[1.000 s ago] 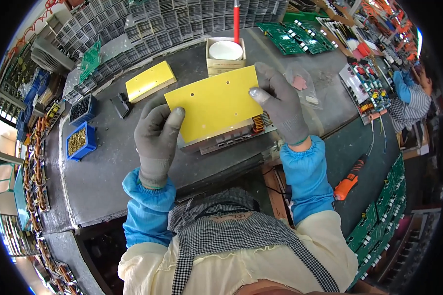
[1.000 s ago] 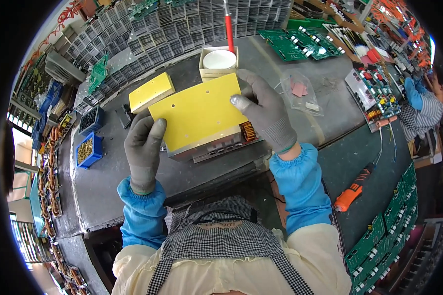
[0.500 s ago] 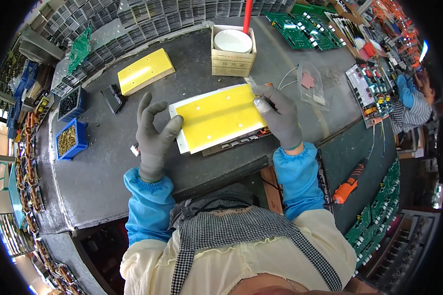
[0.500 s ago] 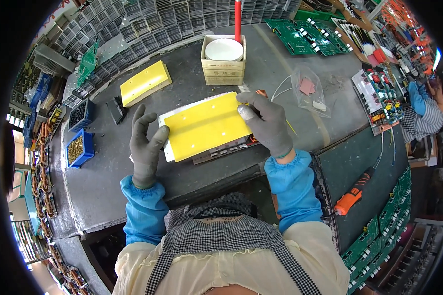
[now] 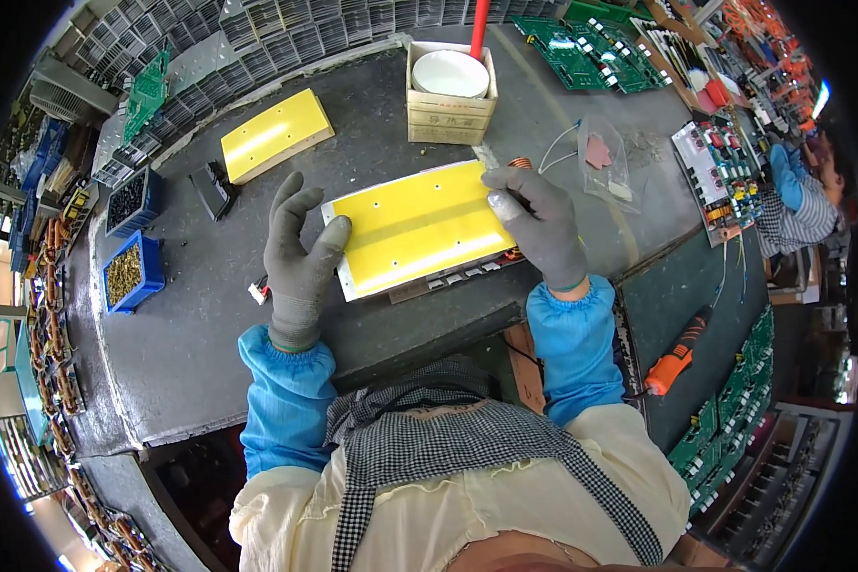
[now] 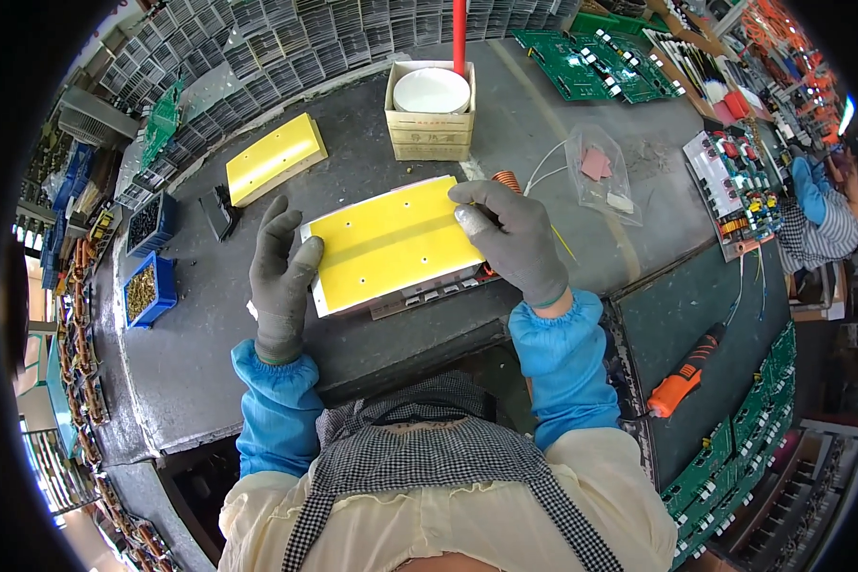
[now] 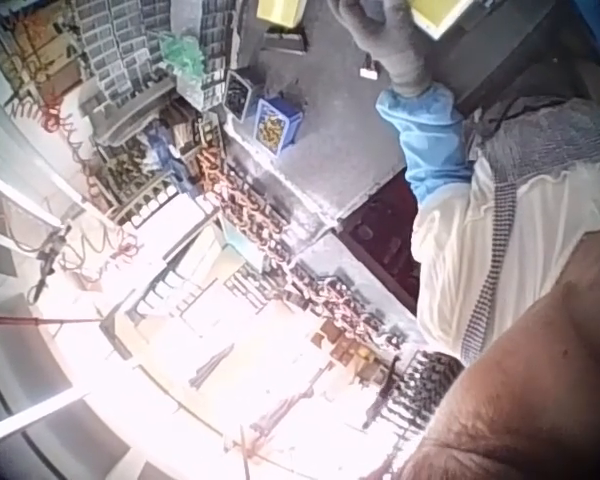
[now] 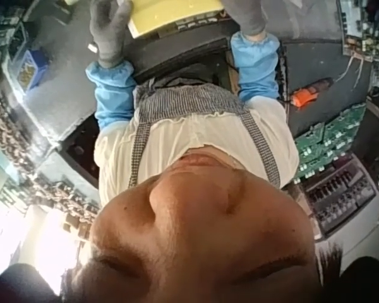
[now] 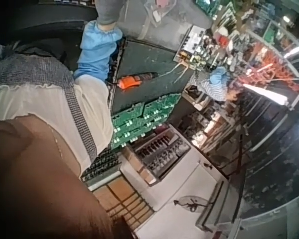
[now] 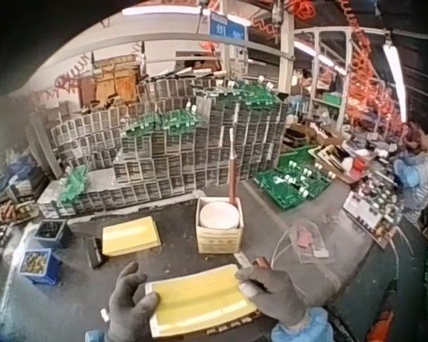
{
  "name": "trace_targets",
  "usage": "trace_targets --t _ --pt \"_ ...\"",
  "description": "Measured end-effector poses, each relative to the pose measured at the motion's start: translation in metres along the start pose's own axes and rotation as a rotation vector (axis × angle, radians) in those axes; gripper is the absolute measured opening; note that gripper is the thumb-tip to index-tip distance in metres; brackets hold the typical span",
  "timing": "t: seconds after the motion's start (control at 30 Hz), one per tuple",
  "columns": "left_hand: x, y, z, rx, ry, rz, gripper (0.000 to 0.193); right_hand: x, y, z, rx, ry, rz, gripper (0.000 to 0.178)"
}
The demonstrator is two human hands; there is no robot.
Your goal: The person assembles electronic components by placing a circuit board, wires, and a yellow plate into a metal casing, then secures them with screws using an electric screwdriver.
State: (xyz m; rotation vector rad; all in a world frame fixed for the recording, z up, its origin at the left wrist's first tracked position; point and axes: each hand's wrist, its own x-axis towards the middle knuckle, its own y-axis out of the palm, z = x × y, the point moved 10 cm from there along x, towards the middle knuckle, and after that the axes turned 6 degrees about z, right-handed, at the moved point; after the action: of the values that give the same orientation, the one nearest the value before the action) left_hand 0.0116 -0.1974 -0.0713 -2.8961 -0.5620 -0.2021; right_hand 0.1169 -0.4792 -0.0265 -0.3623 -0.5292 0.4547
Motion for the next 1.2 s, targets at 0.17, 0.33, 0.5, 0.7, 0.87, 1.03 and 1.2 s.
trace_targets --t 0.17,0.33,0.5,0.7,0.87,1.03,1.2 --pt "0.001 0.005 0.0 -0.018 -0.005 0.025 0.044 -0.001 -0.003 0.0 -0.044 0.005 0.01 0.022" --pt "-0.004 -0.012 0.001 -0.124 0.057 0.018 0.047 0.009 0.013 0.006 -0.048 -0.066 0.029 0.024" --pt "0.003 -0.016 -0.012 -0.055 0.135 -0.03 0.058 -0.018 -0.021 -0.035 0.288 0.204 -0.256 0.029" --pt "0.009 -0.233 -0.04 0.418 0.033 -0.326 0.05 -0.017 -0.014 -0.02 0.264 0.181 -0.247 0.034" --pt "0.127 -0.37 0.009 0.948 -0.119 -0.088 0.05 -0.016 -0.029 -0.017 0.241 0.154 -0.234 0.033" --pt "0.193 -0.394 0.072 1.689 0.211 0.185 0.032 -0.019 -0.024 -0.023 -0.043 0.125 -0.232 0.021" --pt "0.19 -0.368 0.064 1.555 0.504 0.249 0.031 -0.01 -0.026 -0.019 0.346 0.123 -0.244 0.025"
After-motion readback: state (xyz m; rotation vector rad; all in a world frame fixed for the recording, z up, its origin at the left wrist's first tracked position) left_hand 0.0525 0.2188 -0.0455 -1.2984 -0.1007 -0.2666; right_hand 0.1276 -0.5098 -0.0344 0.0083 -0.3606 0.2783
